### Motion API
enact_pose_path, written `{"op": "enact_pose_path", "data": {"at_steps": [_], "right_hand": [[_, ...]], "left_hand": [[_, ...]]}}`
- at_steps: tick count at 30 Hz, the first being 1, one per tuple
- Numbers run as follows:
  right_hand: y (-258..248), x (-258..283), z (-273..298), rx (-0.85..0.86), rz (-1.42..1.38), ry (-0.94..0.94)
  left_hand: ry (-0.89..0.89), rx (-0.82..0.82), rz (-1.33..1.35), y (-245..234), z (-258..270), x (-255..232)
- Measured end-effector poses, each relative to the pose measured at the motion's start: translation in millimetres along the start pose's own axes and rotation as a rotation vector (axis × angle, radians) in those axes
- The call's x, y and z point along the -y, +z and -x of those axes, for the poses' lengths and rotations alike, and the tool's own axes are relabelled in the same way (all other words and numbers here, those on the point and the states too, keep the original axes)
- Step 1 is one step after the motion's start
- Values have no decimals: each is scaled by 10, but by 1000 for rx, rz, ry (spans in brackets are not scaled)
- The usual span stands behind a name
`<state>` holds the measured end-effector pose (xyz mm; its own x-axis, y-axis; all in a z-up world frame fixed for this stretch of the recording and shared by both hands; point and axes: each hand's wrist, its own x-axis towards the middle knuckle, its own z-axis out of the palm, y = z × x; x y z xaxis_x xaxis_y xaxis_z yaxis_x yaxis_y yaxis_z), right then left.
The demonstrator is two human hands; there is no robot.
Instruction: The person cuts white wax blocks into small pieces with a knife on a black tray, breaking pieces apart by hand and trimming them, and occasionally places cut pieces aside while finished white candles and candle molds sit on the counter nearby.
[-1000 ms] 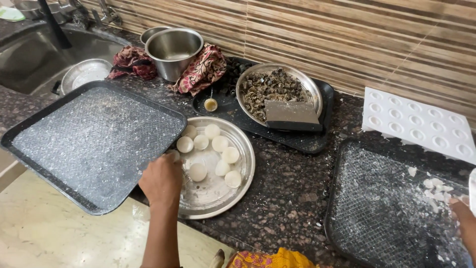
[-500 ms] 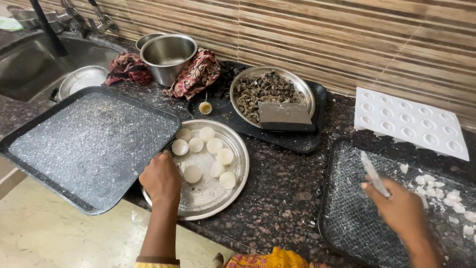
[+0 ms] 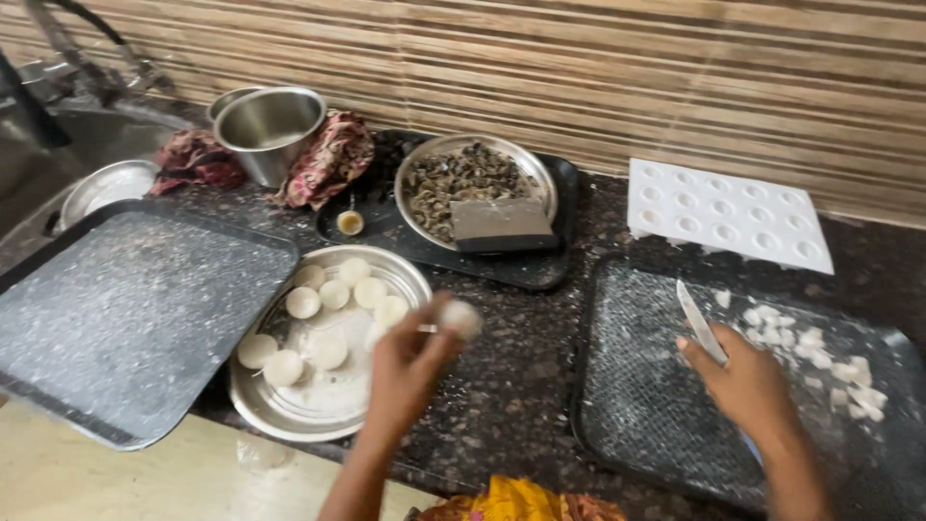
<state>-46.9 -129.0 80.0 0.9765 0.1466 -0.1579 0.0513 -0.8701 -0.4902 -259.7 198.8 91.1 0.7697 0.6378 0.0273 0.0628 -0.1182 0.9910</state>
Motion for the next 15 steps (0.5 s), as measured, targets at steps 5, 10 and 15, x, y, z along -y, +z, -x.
{"op": "enact_pose_path", "data": {"at_steps": [5,10,15], "right_hand": [[293,-455,-82,-67,-149,-204],[403,-413,35,-217,-225,-394],[377,-427,44,-402,-212,-395]], "left_hand": [[-134,413,450,829,160,-271],[-226,551,518,1321,244,-253],[-154,495,327,1788,243,-11]]}}
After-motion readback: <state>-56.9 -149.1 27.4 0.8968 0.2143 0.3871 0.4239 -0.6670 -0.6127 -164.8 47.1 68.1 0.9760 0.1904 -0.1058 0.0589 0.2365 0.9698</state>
